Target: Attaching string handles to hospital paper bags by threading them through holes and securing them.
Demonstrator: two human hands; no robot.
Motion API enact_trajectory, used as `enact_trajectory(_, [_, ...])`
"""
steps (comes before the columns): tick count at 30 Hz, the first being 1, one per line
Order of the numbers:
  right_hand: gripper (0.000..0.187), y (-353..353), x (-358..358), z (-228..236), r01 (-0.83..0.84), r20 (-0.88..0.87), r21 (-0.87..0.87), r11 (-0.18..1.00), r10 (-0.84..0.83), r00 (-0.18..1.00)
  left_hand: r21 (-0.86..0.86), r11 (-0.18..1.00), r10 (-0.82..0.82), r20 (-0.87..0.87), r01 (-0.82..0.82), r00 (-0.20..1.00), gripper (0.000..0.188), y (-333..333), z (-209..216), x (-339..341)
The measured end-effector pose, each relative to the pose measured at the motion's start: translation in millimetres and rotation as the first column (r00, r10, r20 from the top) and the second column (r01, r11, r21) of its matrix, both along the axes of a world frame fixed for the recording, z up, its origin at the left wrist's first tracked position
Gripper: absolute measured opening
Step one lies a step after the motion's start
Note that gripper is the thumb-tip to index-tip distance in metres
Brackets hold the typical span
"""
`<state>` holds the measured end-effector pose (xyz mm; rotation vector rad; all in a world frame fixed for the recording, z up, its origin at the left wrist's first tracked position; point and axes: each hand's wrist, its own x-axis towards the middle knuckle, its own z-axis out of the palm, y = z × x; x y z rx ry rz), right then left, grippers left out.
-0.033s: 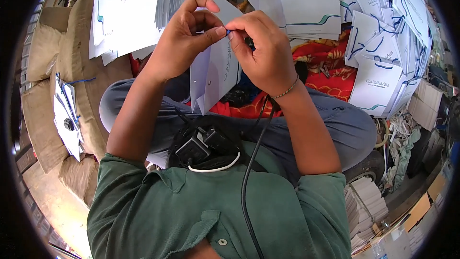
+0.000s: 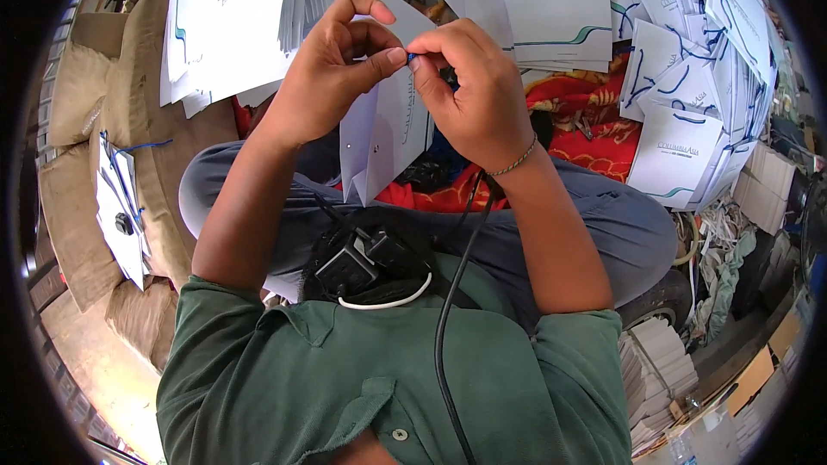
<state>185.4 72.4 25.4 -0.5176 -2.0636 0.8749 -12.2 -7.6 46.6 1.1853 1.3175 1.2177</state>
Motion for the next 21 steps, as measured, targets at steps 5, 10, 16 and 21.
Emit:
enact_trajectory(5, [0.016,-6.3,-0.4,-9.1,0.022,-0.079,-0.313,0.95,-0.049,0.996,0.012,0.998,-0.054,-0.228,0.059,0.972,0.015,-1.7,2.2,3.9])
enact_trajectory(10, [0.017,-7.0,-4.7,-1.6,0.122,-0.061,-0.131,0.984,-0.13,0.99,-0.009,1.0,-0.025,-0.266,0.023,0.964,0.018,-3.2,2.2,2.9])
enact_trajectory(16, [0.015,-6.6,-3.5,1.8,0.208,0.012,0.324,0.923,-0.224,0.975,0.092,0.996,0.023,-0.137,-0.01,0.99,0.018,-1.2,-12.6,12.3])
enact_trajectory(21, [0.016,-7.4,-1.9,-0.7,0.269,0.013,0.327,0.906,-0.289,0.957,0.013,0.999,0.037,-0.281,-0.035,0.959,0.022,-1.1,4.9,17.5])
